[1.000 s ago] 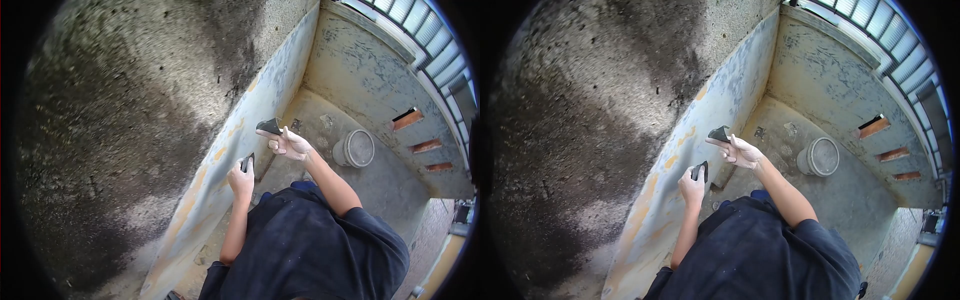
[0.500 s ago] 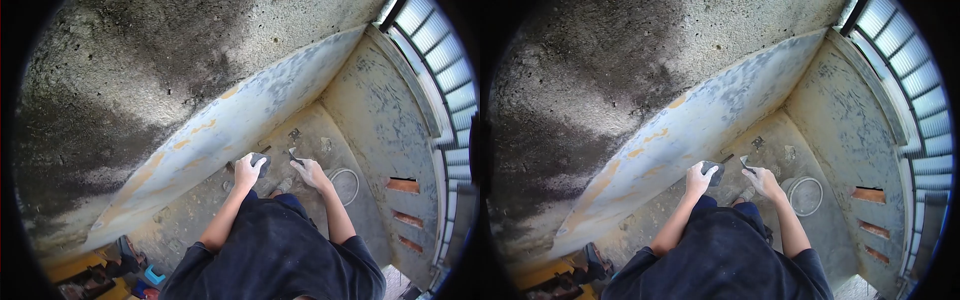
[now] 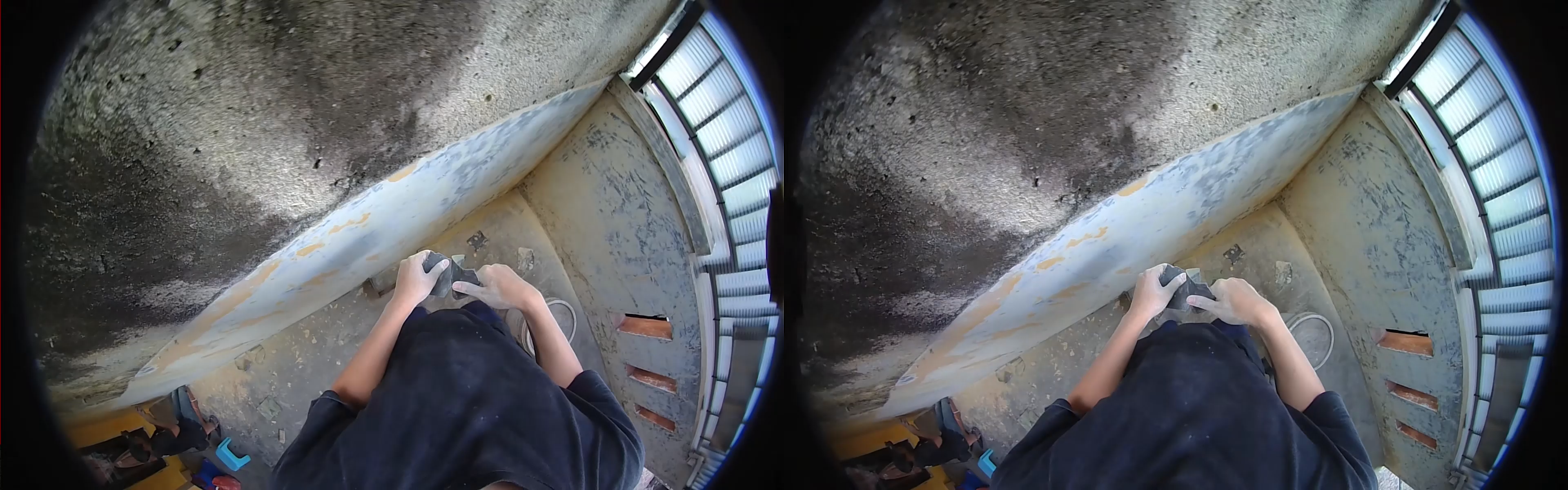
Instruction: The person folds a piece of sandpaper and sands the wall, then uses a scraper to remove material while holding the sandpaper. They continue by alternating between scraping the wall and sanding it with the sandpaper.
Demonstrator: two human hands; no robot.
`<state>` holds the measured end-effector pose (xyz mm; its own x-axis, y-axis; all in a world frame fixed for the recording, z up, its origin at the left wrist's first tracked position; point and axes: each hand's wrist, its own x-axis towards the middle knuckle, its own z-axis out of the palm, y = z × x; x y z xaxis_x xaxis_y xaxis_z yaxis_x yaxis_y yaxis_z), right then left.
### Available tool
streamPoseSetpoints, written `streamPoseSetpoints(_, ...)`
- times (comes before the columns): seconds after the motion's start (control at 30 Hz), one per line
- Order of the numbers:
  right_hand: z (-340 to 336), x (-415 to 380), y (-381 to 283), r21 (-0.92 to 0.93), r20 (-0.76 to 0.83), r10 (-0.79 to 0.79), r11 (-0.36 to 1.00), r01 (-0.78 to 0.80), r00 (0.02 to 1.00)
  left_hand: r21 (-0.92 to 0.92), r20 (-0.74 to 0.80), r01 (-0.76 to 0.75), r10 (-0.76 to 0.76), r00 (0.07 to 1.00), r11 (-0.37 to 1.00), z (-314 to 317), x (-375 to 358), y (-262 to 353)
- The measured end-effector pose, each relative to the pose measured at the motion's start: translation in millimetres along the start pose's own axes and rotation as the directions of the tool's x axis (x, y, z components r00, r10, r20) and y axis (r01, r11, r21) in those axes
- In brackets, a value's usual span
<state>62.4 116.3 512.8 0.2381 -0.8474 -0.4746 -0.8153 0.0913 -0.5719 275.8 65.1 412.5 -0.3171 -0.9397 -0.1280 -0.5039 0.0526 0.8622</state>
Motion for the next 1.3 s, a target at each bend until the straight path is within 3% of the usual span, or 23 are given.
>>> streamPoseSetpoints(0.03,-7.6,1.4,-9.4,-0.01,0.001,0.0,1.0,0.0,1.0,-0.053,0.028,-0.001,0.003,1.0,0.999,-5.8,3.5,2.1)
streamPoseSetpoints(0.1,-24.9,6.5,-24.8,0.181,0.061,-0.07,0.982,0.058,0.996,-0.12,0.037,0.016,-0.011,0.999,0.993,-13.2,8.9,2.4)
streamPoseSetpoints(0.17,-27.1,25.1,-19.5,0.171,0.146,-0.078,0.984,0.053,0.986,-0.194,0.044,0.033,-0.025,0.999,0.98,-13.8,10.1,3.1)
streamPoseSetpoints(0.23,-28.9,39.9,-19.3,0.496,0.137,-0.259,0.853,0.16,0.956,-0.466,0.048,0.074,-0.058,0.997,0.882,-15.3,11.1,1.0)
streamPoseSetpoints(0.27,-27.0,52.2,-8.8,0.56,0.209,-0.274,0.82,0.114,0.939,-0.433,0.044,0.05,-0.034,0.998,0.9,-14.9,12.6,-5.0)
streamPoseSetpoints(0.37,-40.2,71.0,-6.9,0.511,0.195,-0.217,0.855,0.09,0.956,-0.651,-0.006,0.078,-0.108,0.994,0.755,-8.2,12.6,1.3)
streamPoseSetpoints(0.43,-40.9,85.3,5.5,0.463,0.193,-0.196,0.882,0.087,0.961,-0.659,-0.04,0.068,-0.125,0.991,0.749,-0.9,14.7,3.4)
streamPoseSetpoints(0.53,-61.0,88.6,5.9,0.264,-0.027,-0.126,0.956,0.129,0.992,-0.807,-0.055,0.078,-0.206,0.977,0.586,18.9,19.2,14.2)
streamPoseSetpoints(0.57,-68.1,87.3,7.6,0.247,0.0,-0.141,0.959,0.137,0.99,-0.816,-0.078,0.068,-0.226,0.971,0.573,26.7,21.7,16.4)
streamPoseSetpoints(0.63,-85.2,87.4,16.8,0.083,-0.1,-0.2,0.975,0.208,0.975,-0.918,0.025,0.122,-0.253,0.967,0.378,47.3,27.8,19.2)
streamPoseSetpoints(0.67,-83.3,92.0,31.6,-0.003,-0.187,-0.309,0.949,0.314,0.932,-0.927,-0.048,0.046,-0.24,0.97,0.372,61.9,30.1,21.4)
streamPoseSetpoints(0.7,-80.7,97.2,44.8,-0.026,-0.153,-0.348,0.937,0.348,0.925,-0.932,-0.093,0.007,-0.26,0.961,0.361,73.4,33.3,26.7)
streamPoseSetpoints(0.77,-79.8,103.9,64.3,0.244,-0.259,-0.353,0.877,0.415,0.899,-0.978,-0.121,-0.064,-0.286,0.951,0.201,96.5,37.4,39.5)
streamPoseSetpoints(0.8,-85.0,104.5,66.4,0.248,-0.241,-0.391,0.86,0.445,0.889,-0.977,-0.163,-0.109,-0.31,0.937,0.185,106.2,38.0,45.1)
streamPoseSetpoints(0.83,-88.6,110.6,72.6,0.23,-0.204,-0.427,0.854,0.467,0.881,-0.976,-0.192,-0.149,-0.297,0.935,0.162,111.4,38.9,49.9)
streamPoseSetpoints(0.9,-86.4,124.4,85.1,0.577,-0.009,-0.413,0.742,0.342,0.911,-0.967,-0.244,-0.21,-0.299,0.922,0.142,117.5,39.9,58.2)
streamPoseSetpoints(1.0,-93.1,118.9,69.0,0.62,0.114,-0.319,0.763,0.183,0.941,-0.969,-0.228,-0.247,-0.376,0.898,-0.003,108.3,29.0,78.6)
streamPoseSetpoints(1.07,-91.5,115.2,57.3,0.59,0.079,-0.345,0.772,0.235,0.935,-0.933,-0.202,-0.281,-0.317,0.927,-0.227,90.3,19.2,101.2)
streamPoseSetpoints(1.1,-90.5,114.0,53.0,0.559,0.037,-0.363,0.78,0.282,0.931,-0.929,-0.208,-0.288,-0.316,0.926,-0.231,91.4,20.7,95.3)
streamPoseSetpoints(1.17,-78.9,121.1,53.8,0.543,0.036,-0.388,0.781,0.308,0.921,-0.892,-0.433,-0.303,-0.442,0.786,0.335,94.7,21.7,78.1)
streamPoseSetpoints(1.2,-74.8,121.6,49.3,0.531,0.034,-0.412,0.779,0.333,0.911,-0.819,-0.487,-0.226,-0.43,0.76,0.527,87.0,17.1,86.1)
streamPoseSetpoints(1.23,-71.5,121.8,45.1,0.522,0.039,-0.416,0.784,0.337,0.908,-0.82,-0.493,-0.237,-0.431,0.755,0.522,82.7,16.1,84.9)
streamPoseSetpoints(1.3,-64.6,121.1,34.8,0.557,0.039,-0.4,0.769,0.313,0.916,-0.761,-0.603,-0.285,-0.472,0.644,0.583,76.0,12.2,80.5)
